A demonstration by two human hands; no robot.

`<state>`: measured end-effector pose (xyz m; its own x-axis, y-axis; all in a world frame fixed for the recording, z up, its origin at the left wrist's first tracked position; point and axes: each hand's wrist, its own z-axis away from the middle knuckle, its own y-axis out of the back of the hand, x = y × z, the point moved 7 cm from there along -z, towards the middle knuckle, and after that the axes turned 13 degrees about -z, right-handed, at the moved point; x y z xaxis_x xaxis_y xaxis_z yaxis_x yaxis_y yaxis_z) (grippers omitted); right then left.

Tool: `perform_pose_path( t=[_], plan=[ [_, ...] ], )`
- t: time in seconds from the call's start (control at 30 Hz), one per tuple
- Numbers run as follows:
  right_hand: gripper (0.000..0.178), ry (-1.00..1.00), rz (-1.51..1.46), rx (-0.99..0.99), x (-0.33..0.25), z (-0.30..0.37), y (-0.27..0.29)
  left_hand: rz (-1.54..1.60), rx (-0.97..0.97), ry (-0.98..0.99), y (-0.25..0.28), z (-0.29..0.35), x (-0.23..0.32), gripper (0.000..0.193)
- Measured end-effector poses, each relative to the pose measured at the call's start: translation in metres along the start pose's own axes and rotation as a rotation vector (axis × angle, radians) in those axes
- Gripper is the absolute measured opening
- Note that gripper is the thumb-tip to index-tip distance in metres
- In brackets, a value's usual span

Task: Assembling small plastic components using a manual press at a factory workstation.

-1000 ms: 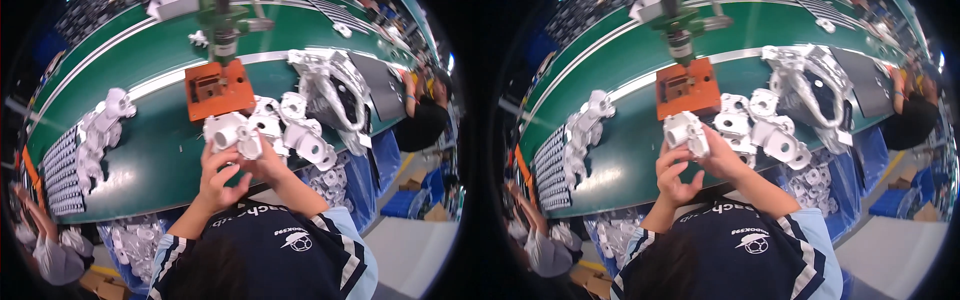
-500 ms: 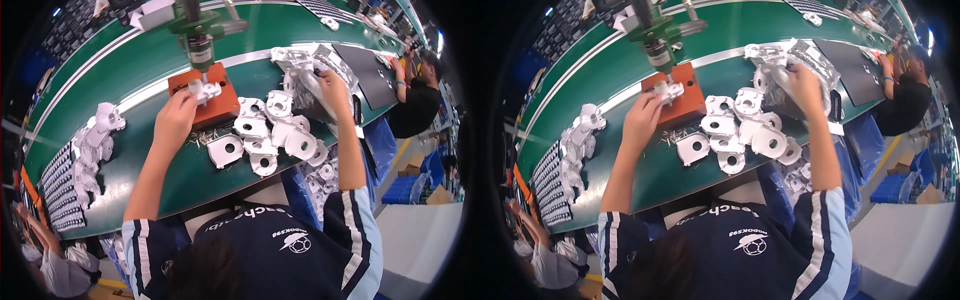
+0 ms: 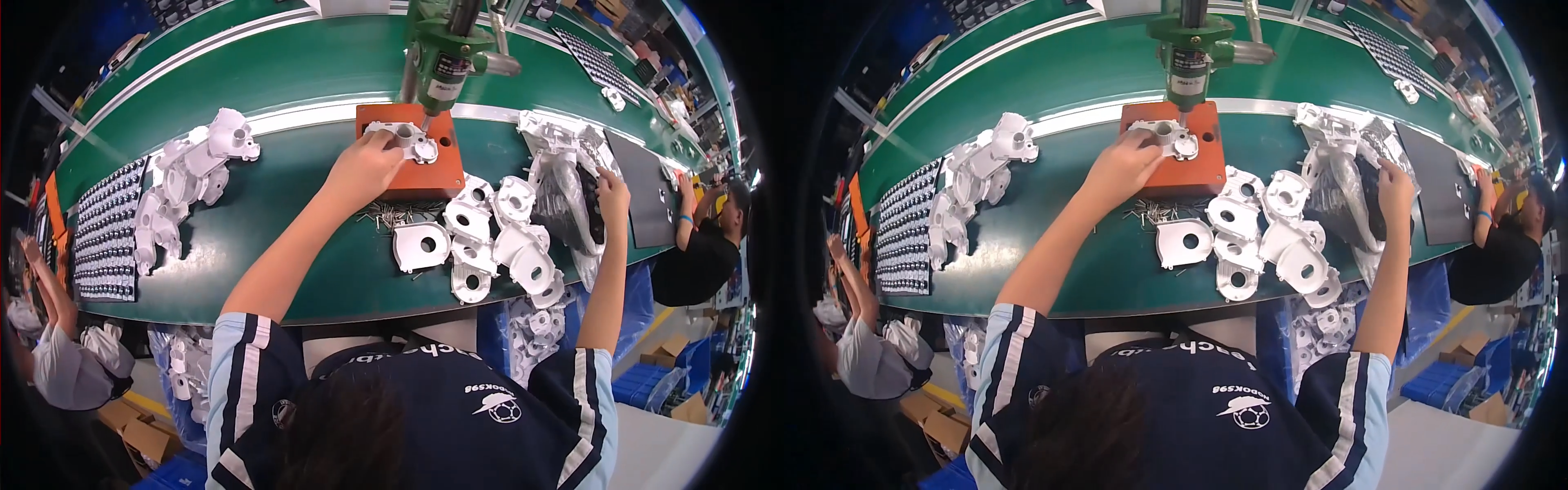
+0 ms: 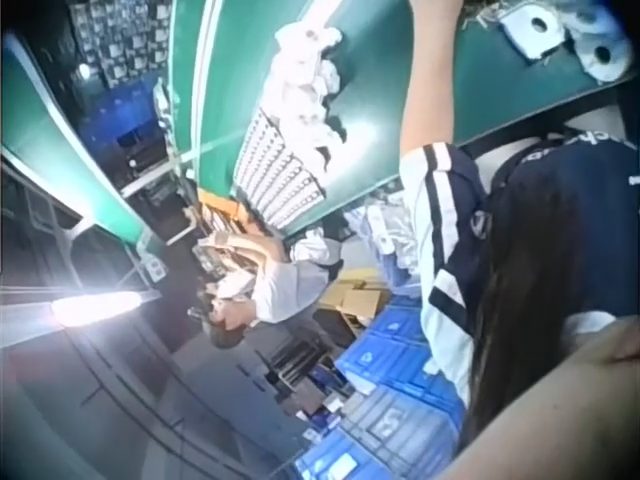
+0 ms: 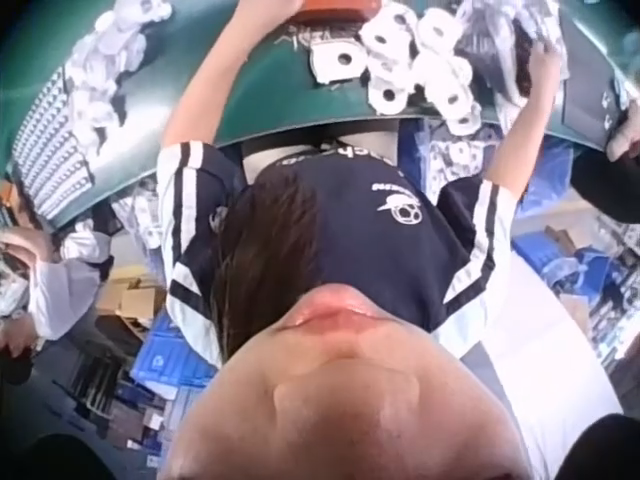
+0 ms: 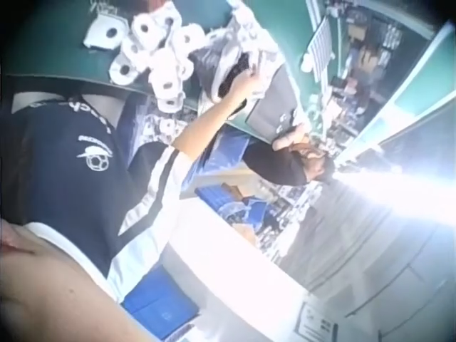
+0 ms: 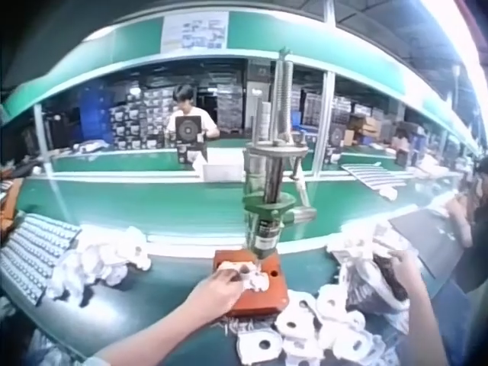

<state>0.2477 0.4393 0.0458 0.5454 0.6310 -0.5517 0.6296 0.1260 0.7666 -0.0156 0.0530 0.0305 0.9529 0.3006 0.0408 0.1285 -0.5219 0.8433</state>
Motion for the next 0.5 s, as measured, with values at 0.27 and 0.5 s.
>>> perform_pose_path(
  t=[0.27, 0.5],
  plan=[
    [0.030, -0.034, -0.867, -0.765, -0.206, 0.050, -0.128, 0.019, 0.008, 0.121, 0.002, 0.013, 0.005, 0.041],
    [0.019, 0.190, -0.781, -0.907, -0.265, 0.043, -0.205, 0.125, 0.065, 0.168, 0.002, 0.014, 0.000, 0.032]
  ],
)
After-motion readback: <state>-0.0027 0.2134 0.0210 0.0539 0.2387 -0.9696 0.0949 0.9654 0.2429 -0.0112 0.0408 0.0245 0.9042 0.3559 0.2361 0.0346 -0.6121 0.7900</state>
